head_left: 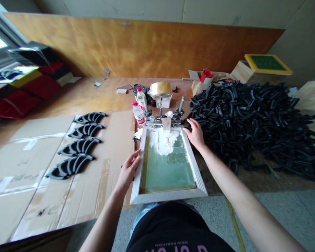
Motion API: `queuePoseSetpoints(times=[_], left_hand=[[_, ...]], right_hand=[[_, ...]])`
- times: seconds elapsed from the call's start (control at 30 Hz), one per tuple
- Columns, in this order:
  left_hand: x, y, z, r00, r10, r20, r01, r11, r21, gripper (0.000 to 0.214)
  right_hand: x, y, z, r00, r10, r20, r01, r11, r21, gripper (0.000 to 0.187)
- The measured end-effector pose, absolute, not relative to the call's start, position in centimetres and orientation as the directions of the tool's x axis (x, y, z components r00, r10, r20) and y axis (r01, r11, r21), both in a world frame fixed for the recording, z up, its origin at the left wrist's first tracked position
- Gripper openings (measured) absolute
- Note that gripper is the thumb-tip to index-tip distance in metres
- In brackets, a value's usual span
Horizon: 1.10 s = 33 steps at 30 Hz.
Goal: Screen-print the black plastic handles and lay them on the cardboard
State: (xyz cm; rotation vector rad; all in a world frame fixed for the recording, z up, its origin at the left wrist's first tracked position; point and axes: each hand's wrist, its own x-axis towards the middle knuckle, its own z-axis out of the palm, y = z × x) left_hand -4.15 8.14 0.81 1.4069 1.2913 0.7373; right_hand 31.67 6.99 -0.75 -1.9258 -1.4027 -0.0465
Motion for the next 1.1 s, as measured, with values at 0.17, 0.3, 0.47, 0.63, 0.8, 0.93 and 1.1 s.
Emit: queuePoseSetpoints(times=[0.17,0.3,0.47,0.63,0.8,0.93,1.1], left_hand=[[-4.1,8.4,-4.6,0.225,0.931,-0.286,0.354,0.195,0.915,0.076],[-4.3,8.8,-5.8,0.225,0.938,-0.264,0.377,0.165,0.911,0.069],[-4.3,8.4,-5.5,0.204,0.941,-0.268,0.382,0.176,0.907,0.066],[-4.1,8.3,-4.8,0.185,0.944,-0.273,0.342,0.199,0.919,0.07],[-4.1,8.2,-4.4,0.188,0.929,-0.32,0.343,0.243,0.907,0.074],[-4.0,8.1,-2.9,0.199,0.915,-0.352,0.32,0.279,0.905,0.08],[-4.0,8.1,2.3,0.246,0.919,-0.309,0.247,0.249,0.936,0.075]], right_hand=[[25.8,12.1,1.4,0.023,0.946,0.323,0.935,0.094,-0.341,0.04],[23.3,11.4,0.5,-0.067,0.988,0.14,0.95,0.106,-0.293,0.014],[23.6,7.0,0.9,-0.443,0.89,0.109,0.83,0.453,-0.327,0.017],[24.2,7.1,1.1,-0.435,0.882,0.181,0.834,0.471,-0.288,0.01],[23.5,5.8,-1.2,-0.463,0.832,0.306,0.824,0.531,-0.196,0.013],[23.6,7.2,0.3,-0.378,0.875,0.302,0.848,0.458,-0.266,0.012],[26.5,12.7,4.4,0.01,0.942,0.335,0.949,0.096,-0.301,0.059]])
